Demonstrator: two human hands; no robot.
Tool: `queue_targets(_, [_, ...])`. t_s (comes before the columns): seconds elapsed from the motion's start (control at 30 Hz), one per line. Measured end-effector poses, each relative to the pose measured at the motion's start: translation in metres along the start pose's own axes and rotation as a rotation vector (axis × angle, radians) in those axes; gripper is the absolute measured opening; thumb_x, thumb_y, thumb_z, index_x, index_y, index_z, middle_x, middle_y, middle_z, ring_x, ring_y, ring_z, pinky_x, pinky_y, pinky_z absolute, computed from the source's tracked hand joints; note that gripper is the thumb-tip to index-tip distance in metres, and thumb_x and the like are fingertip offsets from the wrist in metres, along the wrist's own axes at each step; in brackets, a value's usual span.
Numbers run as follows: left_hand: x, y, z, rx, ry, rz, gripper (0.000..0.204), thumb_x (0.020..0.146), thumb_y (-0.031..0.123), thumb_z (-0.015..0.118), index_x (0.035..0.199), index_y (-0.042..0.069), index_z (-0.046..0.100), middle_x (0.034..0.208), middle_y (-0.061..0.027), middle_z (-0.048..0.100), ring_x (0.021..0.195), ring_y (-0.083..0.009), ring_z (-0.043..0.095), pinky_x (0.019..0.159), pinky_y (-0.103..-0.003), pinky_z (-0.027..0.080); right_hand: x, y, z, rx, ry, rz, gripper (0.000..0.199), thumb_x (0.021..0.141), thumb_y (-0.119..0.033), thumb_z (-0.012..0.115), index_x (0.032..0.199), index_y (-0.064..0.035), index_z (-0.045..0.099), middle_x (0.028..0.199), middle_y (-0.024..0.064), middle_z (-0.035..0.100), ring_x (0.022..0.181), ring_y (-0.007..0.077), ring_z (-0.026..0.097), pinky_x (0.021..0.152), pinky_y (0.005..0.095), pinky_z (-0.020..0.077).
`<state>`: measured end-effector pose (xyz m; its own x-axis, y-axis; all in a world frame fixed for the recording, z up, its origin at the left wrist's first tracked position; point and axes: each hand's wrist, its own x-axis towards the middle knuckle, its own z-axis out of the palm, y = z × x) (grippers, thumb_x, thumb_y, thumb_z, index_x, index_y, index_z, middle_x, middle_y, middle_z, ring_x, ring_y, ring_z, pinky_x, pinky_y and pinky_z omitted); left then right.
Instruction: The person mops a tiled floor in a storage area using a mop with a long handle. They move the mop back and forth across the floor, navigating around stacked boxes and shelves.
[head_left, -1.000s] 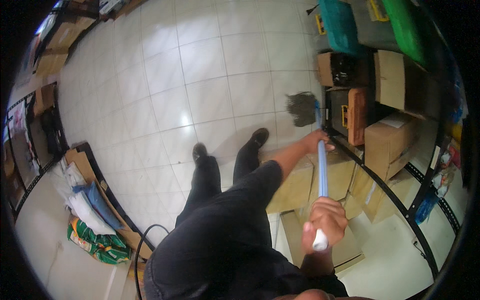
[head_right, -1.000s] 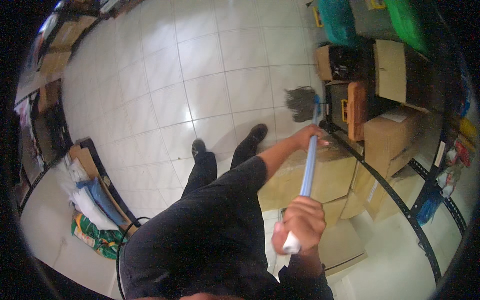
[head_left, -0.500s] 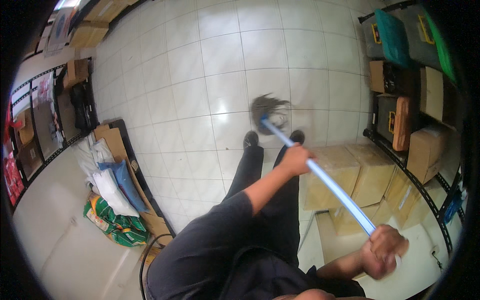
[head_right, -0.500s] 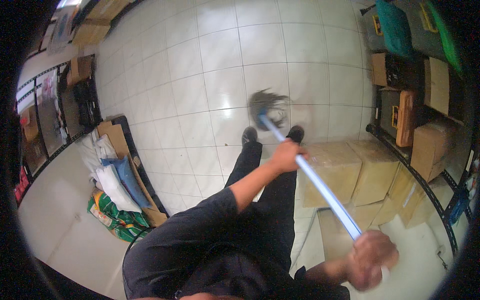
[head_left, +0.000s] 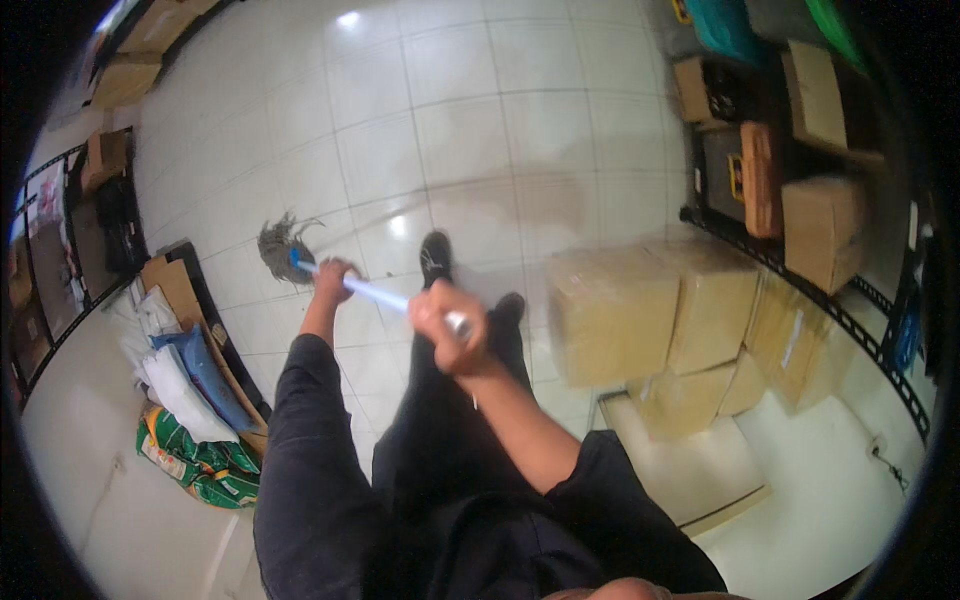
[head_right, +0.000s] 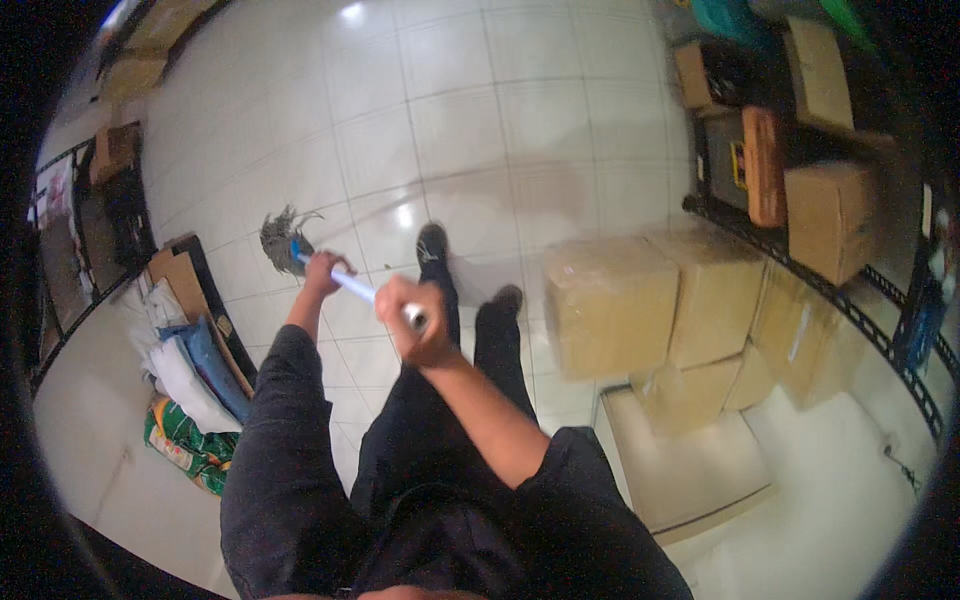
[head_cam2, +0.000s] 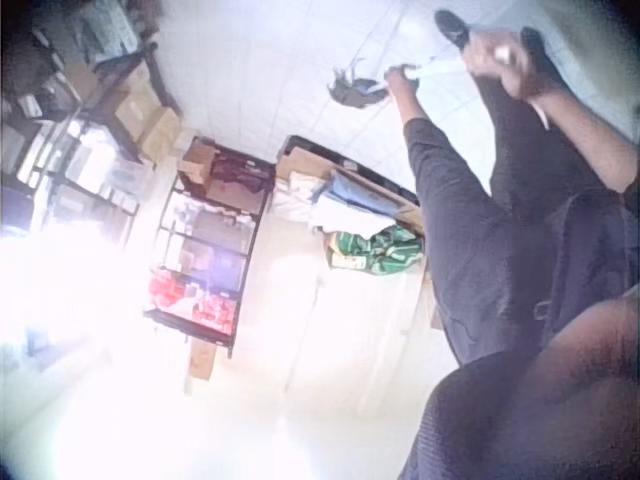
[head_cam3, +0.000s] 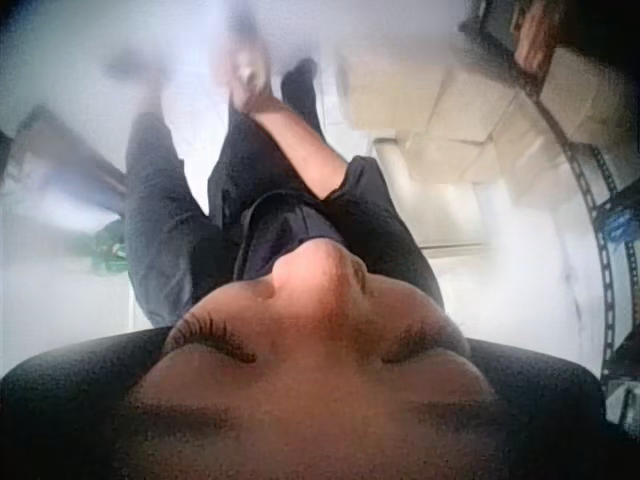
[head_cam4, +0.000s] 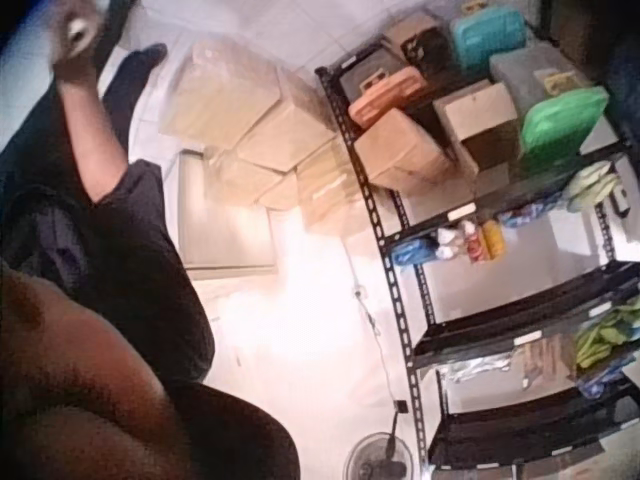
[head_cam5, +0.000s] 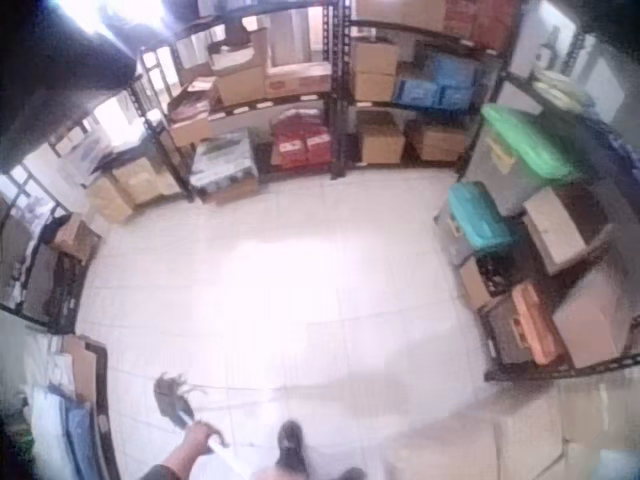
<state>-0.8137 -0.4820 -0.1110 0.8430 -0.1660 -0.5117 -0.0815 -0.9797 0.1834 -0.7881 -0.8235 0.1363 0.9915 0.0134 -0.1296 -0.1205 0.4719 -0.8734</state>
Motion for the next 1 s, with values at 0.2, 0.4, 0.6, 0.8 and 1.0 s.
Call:
queue_targets(0.2, [0.066, 0.331, -0.025, -0.735, 0.178, 0.536, 0.037, 0.071, 0.027, 0.084, 0.107, 0.020, 0.075, 0.114, -0.0084, 0.071, 0.113, -0.0325, 0.062, 0.103, -0.046, 0.045, -0.011, -0.227, -0.186, 0.204, 0.046, -0.110, 0.010, 0.092, -0.013, 0.051, 0.085, -0.0061, 0.052, 0.062, 0.0029, 0.043, 0.057, 0.0128, 0.037, 0.055, 0.0308, 0.0317])
queue_targets(0.4, [0.048, 0.625, -0.062, -1.198, 0.014, 0.788, 0.033, 0.078, 0.041, 0.084, 0.098, 0.016, 0.074, 0.106, -0.0085, 0.071, 0.109, -0.0313, 0.063, 0.101, -0.045, 0.043, -0.079, -0.357, -0.145, -0.726, 0.153, -0.554, 0.024, 0.085, -0.013, 0.056, 0.066, -0.0089, 0.041, 0.054, 0.0039, 0.046, 0.043, 0.0175, 0.044, 0.047, 0.0352, 0.0401])
queue_targets(0.6, [0.060, 0.641, -0.002, -0.962, -0.052, 0.711, 0.035, 0.088, 0.044, 0.071, 0.087, 0.009, 0.072, 0.095, -0.0120, 0.071, 0.102, -0.0353, 0.065, 0.098, -0.049, 0.045, -0.104, -0.288, -0.144, -0.993, -0.127, -0.316, 0.032, 0.082, -0.017, 0.065, 0.063, -0.0077, 0.041, 0.053, 0.0060, 0.047, 0.044, 0.0237, 0.049, 0.053, 0.0367, 0.0494])
queue_targets(0.8, [0.012, 0.584, -0.025, -0.792, -0.068, 0.741, 0.022, 0.078, 0.032, 0.072, 0.080, 0.010, 0.072, 0.086, -0.0161, 0.067, 0.095, -0.0371, 0.064, 0.087, -0.049, 0.051, -0.147, -0.311, -0.116, -0.900, 0.344, -0.661, 0.030, 0.082, -0.022, 0.061, 0.060, -0.0122, 0.042, 0.048, 0.0014, 0.045, 0.038, 0.0170, 0.040, 0.045, 0.0324, 0.0420])
queue_targets(1.0, [-0.098, 0.378, -0.019, -0.712, 0.152, 0.317, 0.018, 0.074, 0.026, 0.073, 0.072, 0.008, 0.071, 0.078, -0.0147, 0.067, 0.083, -0.0376, 0.066, 0.078, -0.048, 0.051, -0.172, -0.268, -0.091, -0.407, 0.153, -0.363, 0.025, 0.080, -0.021, 0.057, 0.064, -0.0065, 0.044, 0.044, 0.0028, 0.039, 0.039, 0.0176, 0.039, 0.045, 0.0337, 0.0425])
